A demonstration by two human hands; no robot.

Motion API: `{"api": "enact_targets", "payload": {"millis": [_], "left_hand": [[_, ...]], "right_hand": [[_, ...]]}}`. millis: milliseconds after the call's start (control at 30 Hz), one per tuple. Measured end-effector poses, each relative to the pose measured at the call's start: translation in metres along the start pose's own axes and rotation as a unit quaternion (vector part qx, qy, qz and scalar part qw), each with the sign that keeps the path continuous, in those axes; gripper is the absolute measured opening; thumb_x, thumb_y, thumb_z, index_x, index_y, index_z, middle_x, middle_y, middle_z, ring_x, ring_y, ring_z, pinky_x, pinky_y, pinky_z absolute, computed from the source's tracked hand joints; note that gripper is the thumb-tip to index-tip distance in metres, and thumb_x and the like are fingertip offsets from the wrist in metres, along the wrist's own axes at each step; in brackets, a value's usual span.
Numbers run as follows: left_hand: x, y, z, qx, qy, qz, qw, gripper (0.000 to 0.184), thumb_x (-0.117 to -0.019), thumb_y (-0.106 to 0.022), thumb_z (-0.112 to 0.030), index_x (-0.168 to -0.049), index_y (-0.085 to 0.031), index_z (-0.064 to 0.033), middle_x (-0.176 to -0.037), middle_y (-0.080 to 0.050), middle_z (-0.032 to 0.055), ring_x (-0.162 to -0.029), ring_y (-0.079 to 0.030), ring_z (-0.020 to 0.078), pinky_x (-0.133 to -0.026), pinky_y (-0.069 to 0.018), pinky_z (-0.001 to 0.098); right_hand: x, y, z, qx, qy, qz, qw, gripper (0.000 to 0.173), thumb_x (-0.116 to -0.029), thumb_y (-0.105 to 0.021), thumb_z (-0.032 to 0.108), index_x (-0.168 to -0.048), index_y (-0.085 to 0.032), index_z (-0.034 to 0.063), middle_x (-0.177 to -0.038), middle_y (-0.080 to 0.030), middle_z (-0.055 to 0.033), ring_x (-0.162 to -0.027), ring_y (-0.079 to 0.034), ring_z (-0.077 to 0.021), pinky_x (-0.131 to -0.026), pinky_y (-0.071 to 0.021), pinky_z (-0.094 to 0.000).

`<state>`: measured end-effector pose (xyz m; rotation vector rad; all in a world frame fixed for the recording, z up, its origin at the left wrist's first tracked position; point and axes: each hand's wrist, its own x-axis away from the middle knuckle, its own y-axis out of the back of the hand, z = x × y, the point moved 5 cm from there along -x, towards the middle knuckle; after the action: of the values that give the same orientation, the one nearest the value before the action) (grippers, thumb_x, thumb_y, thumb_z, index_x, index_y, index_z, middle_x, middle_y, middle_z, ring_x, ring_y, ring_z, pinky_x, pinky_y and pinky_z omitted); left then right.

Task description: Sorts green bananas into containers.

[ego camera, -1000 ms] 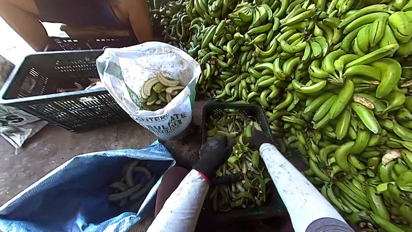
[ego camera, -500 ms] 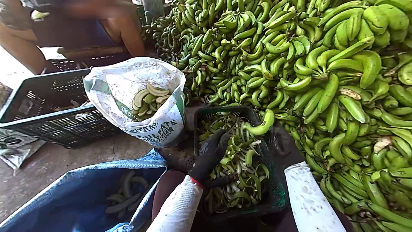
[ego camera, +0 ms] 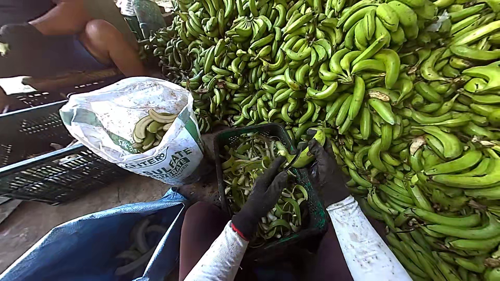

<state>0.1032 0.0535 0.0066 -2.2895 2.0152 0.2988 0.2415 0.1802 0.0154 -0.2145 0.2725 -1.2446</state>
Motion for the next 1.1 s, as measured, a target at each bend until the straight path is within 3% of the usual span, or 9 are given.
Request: {"api": "enact_targets", "payload": {"millis": [100, 233, 367, 500, 600, 733, 900, 1000, 1100], "left_hand": [[0.0, -0.003, 0.003, -0.04, 0.0, 0.025, 0.999, 0.048, -0.1066, -0.045, -0.034, -0.144, -0.054, -0.0048, -0.1, -0.067, 0.0043, -0.081, -0.061, 0.0056, -0.077, -0.0542, 0.026], [0.0, -0.008, 0.003, -0.054, -0.01, 0.052, 0.997, 0.05, -0.1066, -0.046, -0.032, -0.148, -0.051, -0.0038, -0.112, -0.069, 0.0094, -0.086, -0.064, 0.0065, -0.081, -0.0551, 0.0269], [0.001, -0.01, 0.009, -0.05, -0.018, 0.026, 0.998, 0.047, -0.1055, -0.048, -0.031, -0.142, -0.055, -0.0025, -0.087, -0.063, 0.0015, -0.071, -0.057, 0.0047, -0.069, -0.052, 0.0247], [0.002, -0.014, 0.011, 0.044, 0.015, 0.016, 0.999, 0.036, -0.1046, -0.048, -0.026, -0.13, -0.056, -0.001, -0.084, -0.056, -0.0013, -0.068, -0.053, 0.0044, -0.062, -0.0483, 0.0206], [0.002, -0.013, 0.016, 0.067, 0.008, -0.004, 0.998, 0.026, -0.1065, -0.046, -0.025, -0.115, -0.056, -0.0032, -0.085, -0.055, -0.0005, -0.068, -0.053, 0.0058, -0.063, -0.0478, 0.0218], [0.004, -0.014, 0.016, 0.011, 0.008, 0.007, 1.0, 0.031, -0.1058, -0.048, -0.027, -0.12, -0.059, -0.0023, -0.082, -0.058, -0.0006, -0.068, -0.055, 0.0058, -0.065, -0.0504, 0.0239], [0.009, -0.013, 0.01, 0.204, 0.164, 0.087, 0.961, 0.02, -0.107, -0.044, -0.027, -0.115, -0.051, -0.0108, -0.076, -0.055, -0.0025, -0.059, -0.049, 0.0048, -0.054, -0.042, 0.0192], [0.005, 0.007, 0.013, 0.167, 0.14, 0.043, 0.975, 0.022, -0.1076, -0.045, -0.03, -0.116, -0.054, -0.0116, -0.074, -0.055, -0.004, -0.059, -0.049, 0.0035, -0.055, -0.0438, 0.0185], [0.0, 0.041, 0.008, 0.167, 0.06, -0.041, 0.983, 0.021, -0.1057, -0.049, -0.033, -0.118, -0.058, -0.018, -0.074, -0.057, -0.0054, -0.061, -0.051, 0.004, -0.058, -0.0464, 0.0211]], "right_hand": [[-0.001, 0.009, -0.018, 0.002, -0.046, -0.02, 0.999, 0.035, -0.1058, -0.048, 0.028, -0.137, -0.055, 0.0152, -0.093, -0.066, -0.0065, -0.078, -0.066, -0.018, -0.074, -0.0592, -0.0392], [-0.004, 0.015, -0.035, -0.025, -0.101, -0.042, 0.994, 0.034, -0.1063, -0.049, 0.035, -0.128, -0.062, 0.0113, -0.09, -0.067, -0.0065, -0.077, -0.065, -0.0177, -0.071, -0.0579, -0.0383], [0.002, 0.006, -0.037, -0.02, -0.087, -0.041, 0.995, 0.033, -0.1085, -0.045, 0.035, -0.129, -0.057, 0.0129, -0.091, -0.064, -0.0028, -0.077, -0.063, -0.0123, -0.071, -0.0568, -0.0327], [0.007, -0.002, -0.037, -0.009, -0.063, -0.063, 0.996, 0.036, -0.1081, -0.043, 0.036, -0.133, -0.053, 0.0127, -0.084, -0.063, -0.0021, -0.069, -0.063, -0.0118, -0.065, -0.0572, -0.0306], [0.01, -0.006, -0.038, 0.036, -0.042, -0.055, 0.997, 0.043, -0.1077, -0.042, 0.037, -0.143, -0.048, 0.0131, -0.092, -0.065, -0.0054, -0.076, -0.065, -0.0153, -0.072, -0.0581, -0.0344], [0.014, -0.006, -0.039, 0.135, -0.045, -0.018, 0.99, 0.046, -0.1084, -0.041, 0.037, -0.147, -0.046, 0.0138, -0.103, -0.065, -0.0049, -0.086, -0.065, -0.0121, -0.08, -0.0563, -0.0325], [0.013, -0.002, -0.05, 0.07, -0.134, 0.092, 0.984, 0.034, -0.1071, -0.043, 0.03, -0.132, -0.055, 0.0105, -0.09, -0.065, -0.002, -0.077, -0.064, -0.0103, -0.072, -0.0561, -0.0292], [0.019, -0.008, -0.043, -0.011, -0.221, 0.187, 0.957, 0.038, -0.1078, -0.039, 0.037, -0.135, -0.052, 0.0142, -0.084, -0.067, -0.0065, -0.062, -0.065, -0.0154, -0.054, -0.0583, -0.0307], [0.019, 0.009, -0.039, 0.014, -0.221, 0.209, 0.952, 0.044, -0.1068, -0.043, 0.036, -0.145, -0.049, 0.0164, -0.084, -0.068, -0.0092, -0.057, -0.065, -0.017, -0.05, -0.0589, -0.0312]]}}
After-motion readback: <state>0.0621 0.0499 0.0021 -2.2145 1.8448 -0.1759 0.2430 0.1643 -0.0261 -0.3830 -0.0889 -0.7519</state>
